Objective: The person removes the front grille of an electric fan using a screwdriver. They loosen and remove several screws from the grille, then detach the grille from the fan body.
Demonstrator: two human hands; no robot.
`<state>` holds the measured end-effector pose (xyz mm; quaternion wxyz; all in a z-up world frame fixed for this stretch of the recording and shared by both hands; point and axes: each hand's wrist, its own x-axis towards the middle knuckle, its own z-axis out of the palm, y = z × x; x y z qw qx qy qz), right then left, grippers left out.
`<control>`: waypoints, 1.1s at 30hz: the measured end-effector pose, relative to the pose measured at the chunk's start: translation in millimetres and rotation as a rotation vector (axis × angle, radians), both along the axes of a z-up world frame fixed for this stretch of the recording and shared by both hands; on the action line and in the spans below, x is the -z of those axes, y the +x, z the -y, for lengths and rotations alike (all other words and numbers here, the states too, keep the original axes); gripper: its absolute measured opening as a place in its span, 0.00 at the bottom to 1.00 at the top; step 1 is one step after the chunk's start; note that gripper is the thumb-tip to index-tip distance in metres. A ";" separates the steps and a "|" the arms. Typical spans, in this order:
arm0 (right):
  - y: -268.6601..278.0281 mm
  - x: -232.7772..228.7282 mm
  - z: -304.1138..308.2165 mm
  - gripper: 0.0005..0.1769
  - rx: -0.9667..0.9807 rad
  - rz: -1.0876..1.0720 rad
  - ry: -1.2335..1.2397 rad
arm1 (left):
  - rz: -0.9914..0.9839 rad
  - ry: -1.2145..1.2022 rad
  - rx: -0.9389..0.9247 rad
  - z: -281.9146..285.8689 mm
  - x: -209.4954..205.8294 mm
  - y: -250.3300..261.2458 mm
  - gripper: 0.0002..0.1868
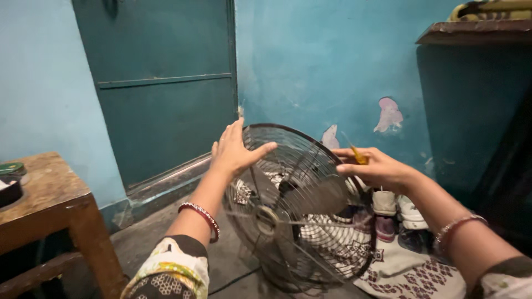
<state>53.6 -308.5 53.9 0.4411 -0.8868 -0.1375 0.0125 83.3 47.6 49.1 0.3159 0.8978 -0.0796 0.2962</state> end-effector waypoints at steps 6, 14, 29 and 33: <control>-29.5 2.9 10.5 0.38 -0.158 0.076 0.195 | -0.047 0.033 0.127 -11.9 11.4 18.4 0.78; -82.8 20.4 -15.0 0.32 0.350 0.481 -0.431 | -0.013 0.205 -0.111 -8.1 2.6 -16.5 0.69; -34.3 22.1 5.2 0.41 0.484 0.566 -0.549 | 0.294 0.209 -0.102 17.6 19.6 -60.1 0.57; -13.9 16.7 3.8 0.42 0.509 0.463 -0.665 | 0.307 0.135 -0.039 -4.9 24.1 -47.8 0.52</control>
